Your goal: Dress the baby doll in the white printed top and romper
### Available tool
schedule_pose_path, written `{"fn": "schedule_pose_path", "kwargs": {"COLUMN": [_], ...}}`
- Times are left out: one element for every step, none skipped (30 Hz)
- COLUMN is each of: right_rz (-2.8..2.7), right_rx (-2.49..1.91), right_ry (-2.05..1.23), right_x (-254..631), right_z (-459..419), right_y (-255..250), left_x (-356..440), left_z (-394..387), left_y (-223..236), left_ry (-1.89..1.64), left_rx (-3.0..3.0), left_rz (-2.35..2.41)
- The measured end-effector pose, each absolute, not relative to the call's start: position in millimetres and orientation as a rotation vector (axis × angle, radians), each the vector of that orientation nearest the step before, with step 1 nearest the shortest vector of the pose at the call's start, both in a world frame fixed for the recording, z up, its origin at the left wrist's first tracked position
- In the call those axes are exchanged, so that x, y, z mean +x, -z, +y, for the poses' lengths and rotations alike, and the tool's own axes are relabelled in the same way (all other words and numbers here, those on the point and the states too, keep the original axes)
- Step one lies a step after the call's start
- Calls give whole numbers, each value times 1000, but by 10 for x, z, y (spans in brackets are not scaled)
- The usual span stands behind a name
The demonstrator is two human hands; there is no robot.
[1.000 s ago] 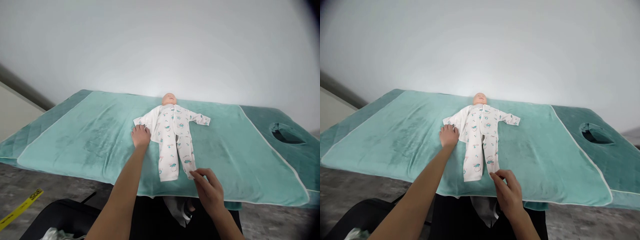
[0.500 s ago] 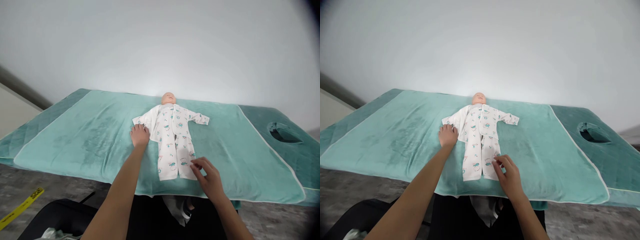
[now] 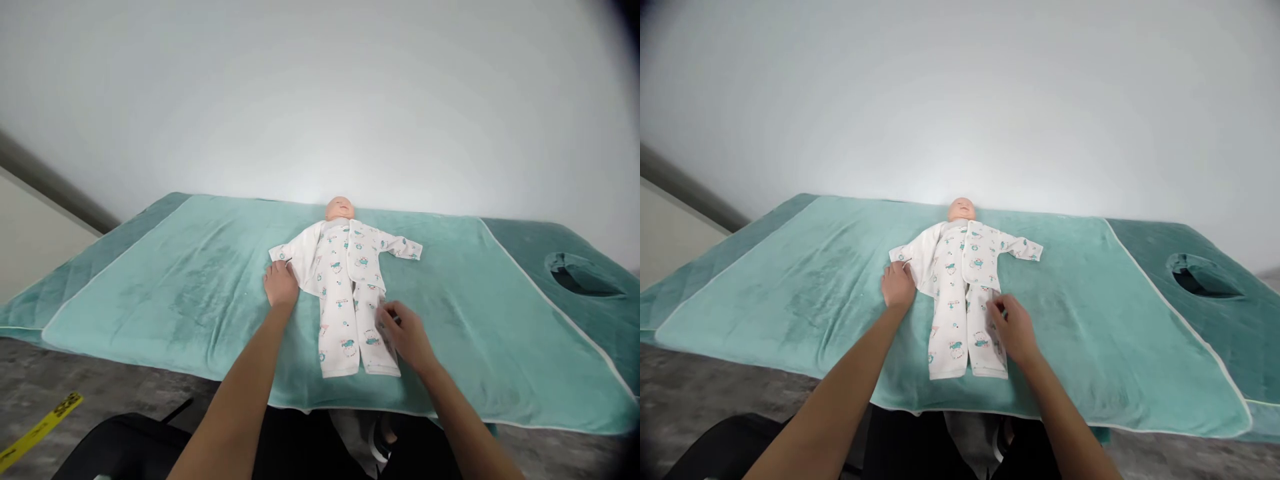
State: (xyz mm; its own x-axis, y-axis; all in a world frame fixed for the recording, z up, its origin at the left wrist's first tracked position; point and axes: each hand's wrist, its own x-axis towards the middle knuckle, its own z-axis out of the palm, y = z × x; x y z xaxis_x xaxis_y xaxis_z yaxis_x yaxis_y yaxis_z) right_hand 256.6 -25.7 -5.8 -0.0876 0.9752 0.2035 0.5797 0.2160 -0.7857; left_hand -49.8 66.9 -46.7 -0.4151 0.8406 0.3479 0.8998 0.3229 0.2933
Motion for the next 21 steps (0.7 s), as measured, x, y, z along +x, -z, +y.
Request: {"fn": "schedule_pose_path", "kwargs": {"right_rz": [-1736,-1707,-1679,-1655,-1630,-1608,-1591,-1578,-1573,-1576,-1582,-1591,-1597,-1591,-1575,-1551,-1518,-1476,-1432,-1390,-1350], "right_rx": [-1413,-1370,-1329,-1288,-1248,-1206,-1164,-1128,-1096,-1071,-1052,-1036,-1022,-1008,-992,-975,-959,-947,-937,-928,-920], "right_ry": [-638,-586,-538,-503,-483,-483,-508,-551,-605,-662,-713,-759,-802,-841,-879,-917,-956,-995,-1030,-1063,-1091], "right_x": [2528,2475,2412,2341,2269,2200,2139,2093,2063,2052,2058,2078,2107,2140,2171,2199,2220,2235,2245,2250,2252], "right_z": [-107,57,227,393,547,680,787,867,920,951,964,966,962,955,949,945,947,953,965,982,1003], "right_y": [-11,-78,-138,-183,-209,-211,-188,-142,-79,-7,67,134,187,223,241,245,238,226,214,206,204], "left_x": [-508,-516,-522,-526,-528,-529,-528,-527,-525,-522,-520,-516,-512,-505,-494,-477,-450,-411,-355,-280,-183], "left_z": [674,678,680,680,675,667,653,635,613,586,558,528,501,479,463,458,462,475,494,514,530], "left_y": [475,480,481,478,471,458,441,421,398,375,353,332,312,294,277,259,238,214,183,144,98], "left_ry": [708,745,787,830,871,908,943,980,1023,1078,1149,1236,1336,1441,1548,1652,1751,1848,1948,2048,2140], "left_rx": [-1615,-1609,-1599,-1585,-1564,-1539,-1512,-1485,-1462,-1446,-1437,-1435,-1436,-1437,-1435,-1421,-1392,-1360,-1325,-1287,-1259], "left_rz": [-2450,-2457,-2469,-2489,-2515,-2544,-2572,-2595,-2613,-2623,-2625,-2616,-2599,-2574,-2544,-2515,-2489,-2464,-2430,-2381,-2319]}}
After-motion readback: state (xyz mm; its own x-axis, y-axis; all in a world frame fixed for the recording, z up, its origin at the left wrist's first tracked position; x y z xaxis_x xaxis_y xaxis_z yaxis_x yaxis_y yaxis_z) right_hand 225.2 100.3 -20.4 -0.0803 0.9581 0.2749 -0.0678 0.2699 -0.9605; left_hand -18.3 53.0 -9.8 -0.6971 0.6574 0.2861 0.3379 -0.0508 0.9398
